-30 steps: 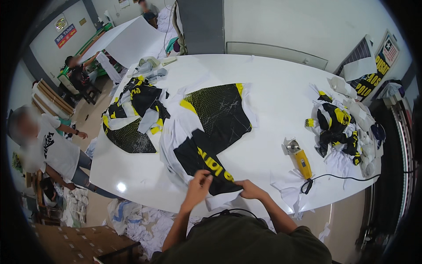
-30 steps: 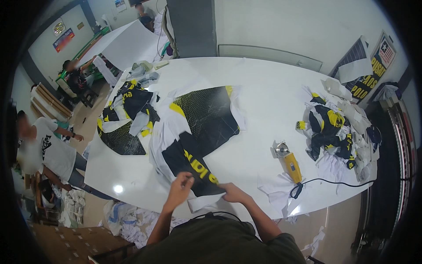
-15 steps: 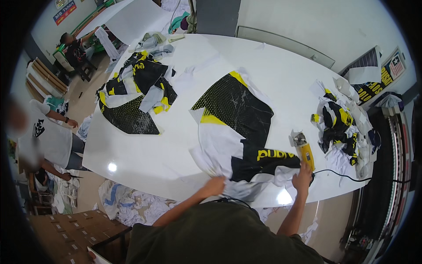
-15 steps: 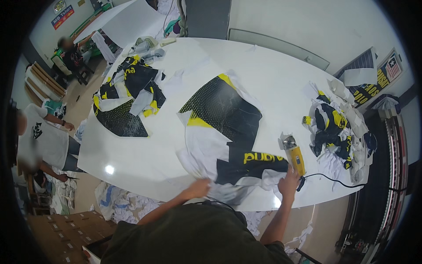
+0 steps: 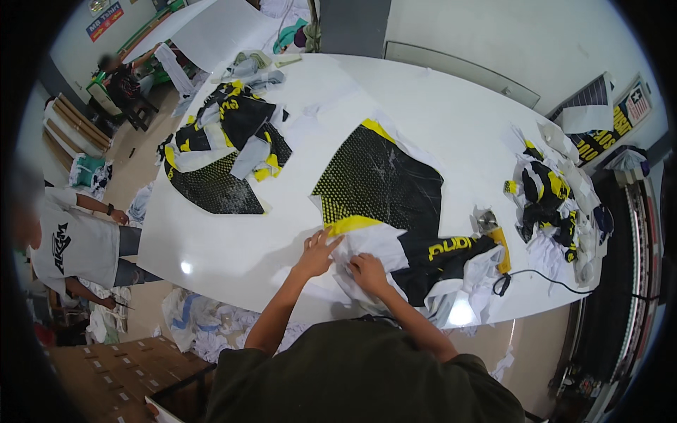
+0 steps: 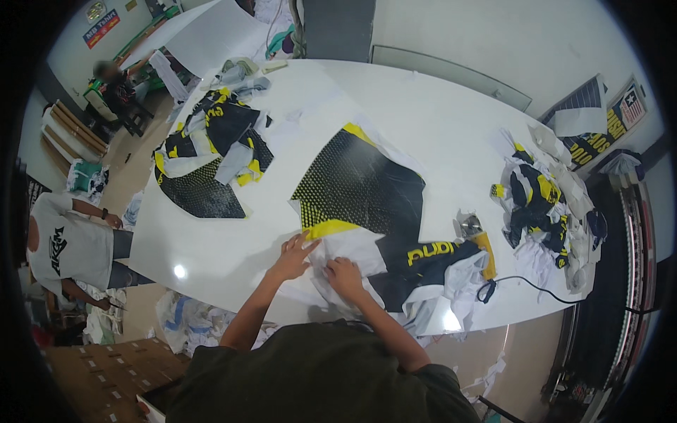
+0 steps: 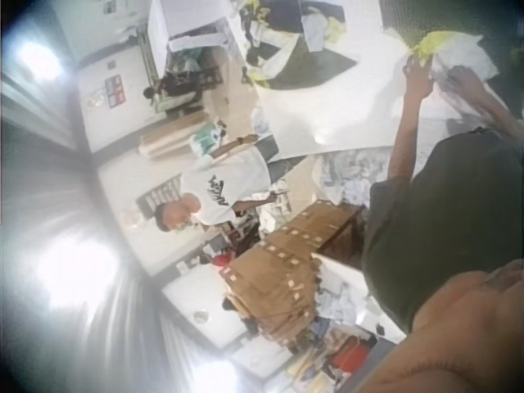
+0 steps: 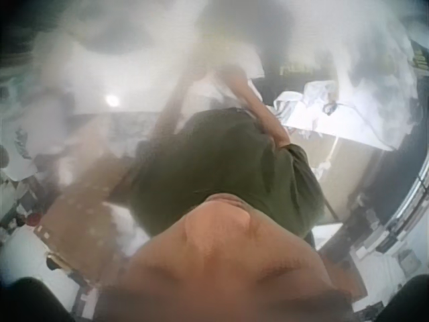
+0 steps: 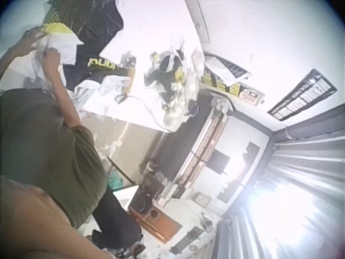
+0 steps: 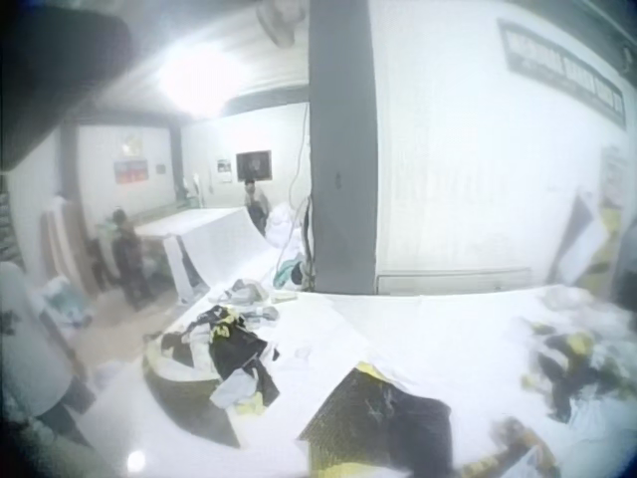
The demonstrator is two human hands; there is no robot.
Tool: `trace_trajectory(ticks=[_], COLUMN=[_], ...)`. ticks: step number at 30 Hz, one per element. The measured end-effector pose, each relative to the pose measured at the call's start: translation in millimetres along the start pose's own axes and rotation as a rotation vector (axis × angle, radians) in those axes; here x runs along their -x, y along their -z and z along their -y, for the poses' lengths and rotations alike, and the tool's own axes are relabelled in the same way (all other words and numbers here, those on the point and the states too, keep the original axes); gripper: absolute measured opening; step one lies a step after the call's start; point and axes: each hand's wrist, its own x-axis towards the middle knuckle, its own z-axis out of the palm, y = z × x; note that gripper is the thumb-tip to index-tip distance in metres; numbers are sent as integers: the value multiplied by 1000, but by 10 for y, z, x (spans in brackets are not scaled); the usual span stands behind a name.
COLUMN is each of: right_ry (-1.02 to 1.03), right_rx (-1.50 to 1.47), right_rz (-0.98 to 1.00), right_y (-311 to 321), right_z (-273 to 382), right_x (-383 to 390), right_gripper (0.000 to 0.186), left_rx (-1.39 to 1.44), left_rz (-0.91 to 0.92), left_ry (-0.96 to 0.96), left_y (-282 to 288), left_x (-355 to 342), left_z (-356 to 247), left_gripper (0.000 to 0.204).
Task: The person uses a yellow electric fabric cutter to trim black and yellow patterned fabric pieces on a white table. They repeatedly position the fabric, cut along edges, and move finished pieces aside while other workers handle materials in the background.
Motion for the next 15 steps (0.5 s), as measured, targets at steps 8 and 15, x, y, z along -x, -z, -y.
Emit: trace_trajectory(ticks=[8, 15], right_ry=[-72, -111], right_rx=[-517, -560], right_rz=[37, -117], right_y=[1623, 2705], right_z=[520, 886], right_x=[335, 693], right_gripper=[19, 22], left_rx=[121, 422], left_rz=[-140, -111], left_ry=[-61, -269], left_y=[-188, -61], left_x=[-244, -650], left_z=[-106, -652], left_gripper=[78, 40])
